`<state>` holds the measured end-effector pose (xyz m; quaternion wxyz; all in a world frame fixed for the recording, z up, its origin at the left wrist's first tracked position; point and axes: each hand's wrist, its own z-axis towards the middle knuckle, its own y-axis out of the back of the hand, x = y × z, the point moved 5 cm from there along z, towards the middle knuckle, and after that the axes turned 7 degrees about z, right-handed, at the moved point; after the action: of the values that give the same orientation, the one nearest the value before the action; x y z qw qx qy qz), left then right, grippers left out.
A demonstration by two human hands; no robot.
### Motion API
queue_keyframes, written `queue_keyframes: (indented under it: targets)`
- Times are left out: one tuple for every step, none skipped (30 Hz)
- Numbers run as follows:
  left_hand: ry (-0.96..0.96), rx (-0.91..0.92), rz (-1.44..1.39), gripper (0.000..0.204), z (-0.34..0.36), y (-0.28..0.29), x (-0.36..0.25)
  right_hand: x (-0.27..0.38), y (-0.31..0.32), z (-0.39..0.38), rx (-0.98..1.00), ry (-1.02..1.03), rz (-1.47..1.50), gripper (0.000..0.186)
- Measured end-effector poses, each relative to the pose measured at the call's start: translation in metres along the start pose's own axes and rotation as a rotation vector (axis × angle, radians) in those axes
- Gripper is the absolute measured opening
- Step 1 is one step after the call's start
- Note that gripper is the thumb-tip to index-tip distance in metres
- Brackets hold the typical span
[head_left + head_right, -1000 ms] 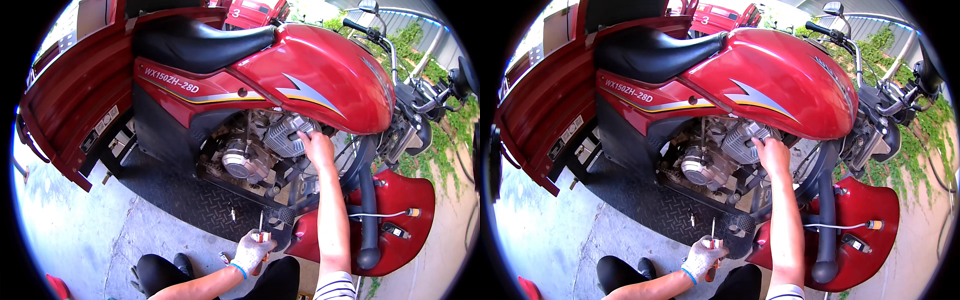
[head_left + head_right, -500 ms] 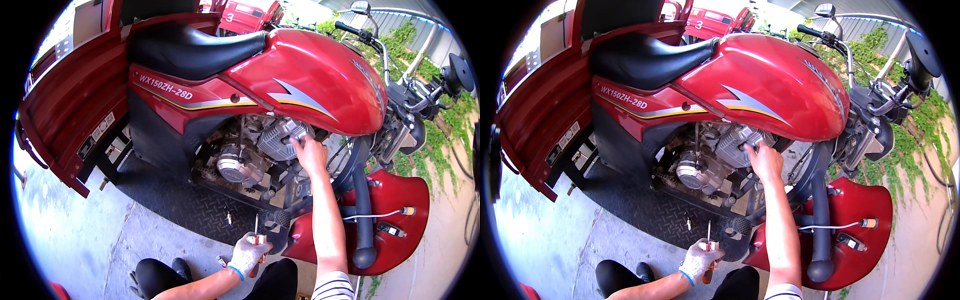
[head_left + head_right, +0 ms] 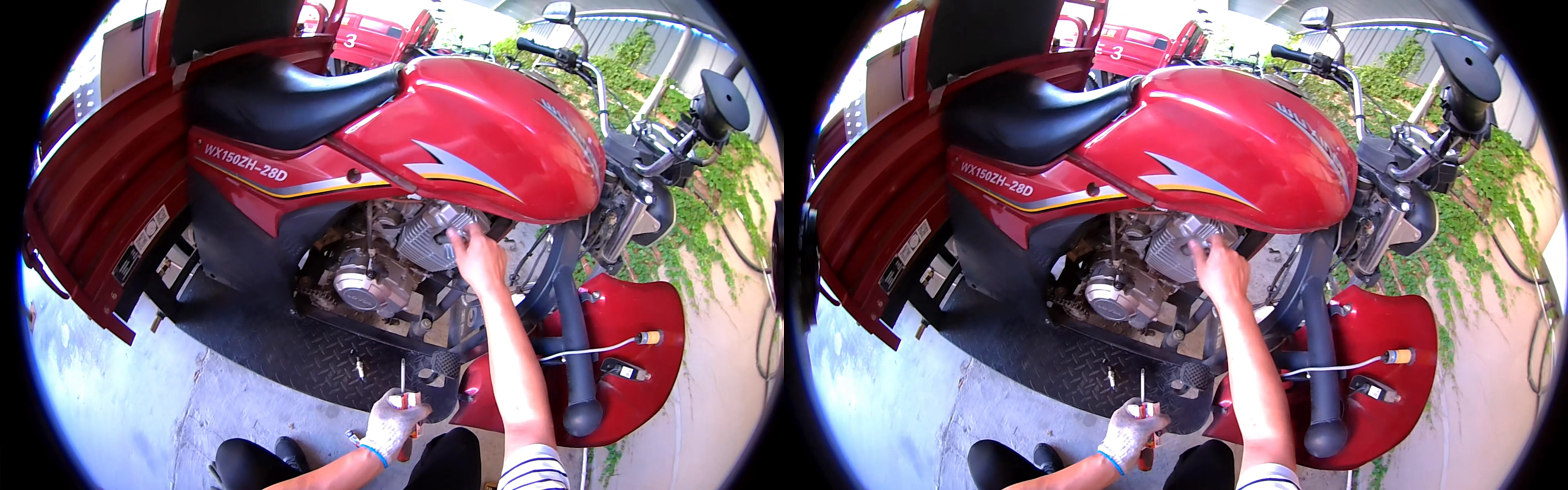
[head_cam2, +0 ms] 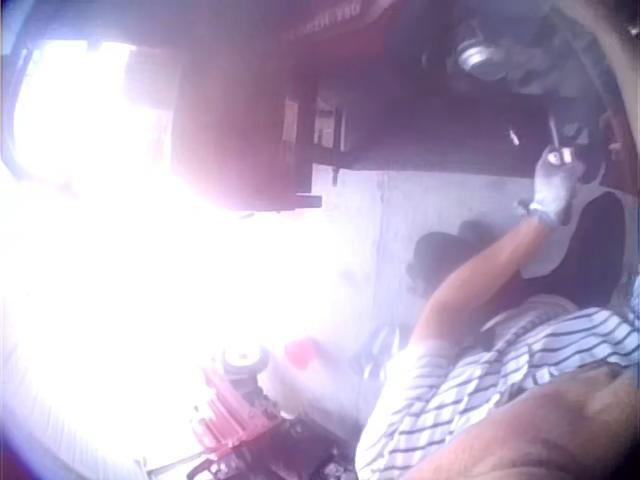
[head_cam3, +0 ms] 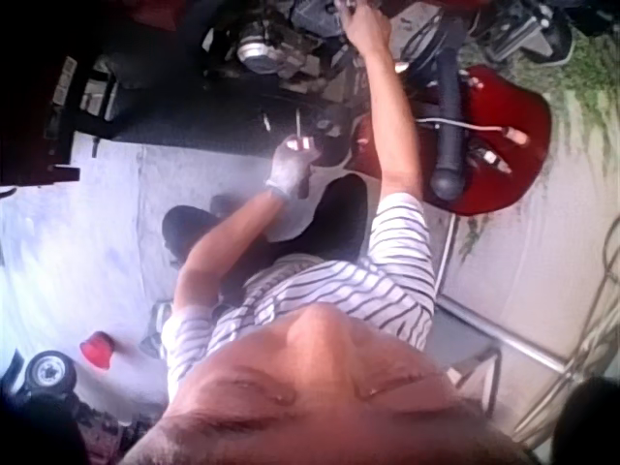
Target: The person uses a T-handle wrench and a screwdriver to remove a spark plug from a motorcycle engine and then handles a new spark plug from a box.
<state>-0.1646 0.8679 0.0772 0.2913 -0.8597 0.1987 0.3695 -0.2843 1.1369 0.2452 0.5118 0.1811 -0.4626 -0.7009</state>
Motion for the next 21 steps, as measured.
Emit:
queue_keyframes:
  targets:
    - [-0.007,-0.004,-0.003,0.023,0.002,0.001,0.002,-0.003,-0.007,0.0,0.024,0.095,0.122,0.042]
    - [-0.007,-0.004,-0.001,0.024,0.003,0.001,0.004,-0.006,-0.01,0.001,0.027,0.114,0.039,0.039]
    - [-0.007,-0.004,0.0,0.024,0.003,0.0,0.004,-0.01,-0.012,0.002,0.031,0.133,-0.043,0.036]
    - [-0.006,-0.009,0.004,0.026,0.004,-0.002,0.004,-0.019,-0.014,0.003,0.086,0.054,-0.101,0.036]
    - [-0.002,-0.006,-0.008,0.026,0.005,-0.001,0.005,-0.01,-0.011,0.005,0.142,-0.016,-0.148,0.035]
    - [0.002,-0.002,-0.021,0.026,0.006,-0.001,0.008,-0.005,-0.009,0.006,0.199,-0.086,-0.195,0.034]
    - [0.005,0.001,-0.035,0.027,0.007,-0.001,0.009,0.0,-0.005,0.003,0.144,-0.03,-0.113,0.033]
    - [0.001,-0.003,-0.031,0.027,0.007,0.001,0.008,0.005,-0.004,-0.002,0.093,0.033,-0.024,0.032]
    - [0.0,0.004,-0.024,0.027,0.006,-0.002,0.008,0.004,0.001,-0.006,0.041,0.088,0.057,0.032]
    - [-0.001,0.011,-0.018,0.027,0.007,-0.004,0.008,-0.013,-0.012,-0.005,-0.026,0.209,0.084,0.034]
    - [-0.005,0.003,-0.003,0.027,0.006,-0.003,0.008,-0.011,-0.012,-0.004,0.025,0.142,0.011,0.033]
    - [-0.009,-0.005,0.011,0.026,0.006,-0.002,0.008,-0.008,-0.012,-0.001,0.075,0.075,-0.063,0.033]
    - [-0.013,-0.013,0.025,0.026,0.006,-0.001,0.008,-0.006,-0.011,0.0,0.125,0.009,-0.136,0.032]
    - [-0.002,-0.01,0.019,0.026,0.005,-0.001,0.006,-0.004,-0.01,0.0,0.139,-0.021,-0.155,0.032]
    - [0.008,-0.008,0.014,0.026,0.002,-0.001,0.003,-0.002,-0.009,0.0,0.154,-0.051,-0.174,0.031]
    - [0.019,-0.006,0.008,0.026,0.001,-0.001,0.001,-0.002,-0.01,-0.001,0.168,-0.081,-0.192,0.031]
    - [0.015,-0.005,0.01,0.026,0.002,-0.001,0.003,0.0,-0.01,-0.001,0.085,0.036,-0.1,0.031]
    - [0.011,-0.004,0.012,0.026,0.004,-0.001,0.006,-0.003,-0.01,-0.004,0.002,0.153,-0.008,0.033]
    - [0.008,-0.003,0.014,0.025,0.006,-0.001,0.008,-0.004,-0.009,-0.006,-0.081,0.268,0.085,0.037]
    - [0.016,-0.003,0.032,0.025,0.003,-0.002,0.005,-0.009,-0.011,-0.001,0.008,0.145,-0.064,0.038]
    - [0.025,-0.003,0.05,0.025,0.0,-0.003,0.0,-0.01,-0.009,0.001,0.042,0.087,-0.102,0.035]
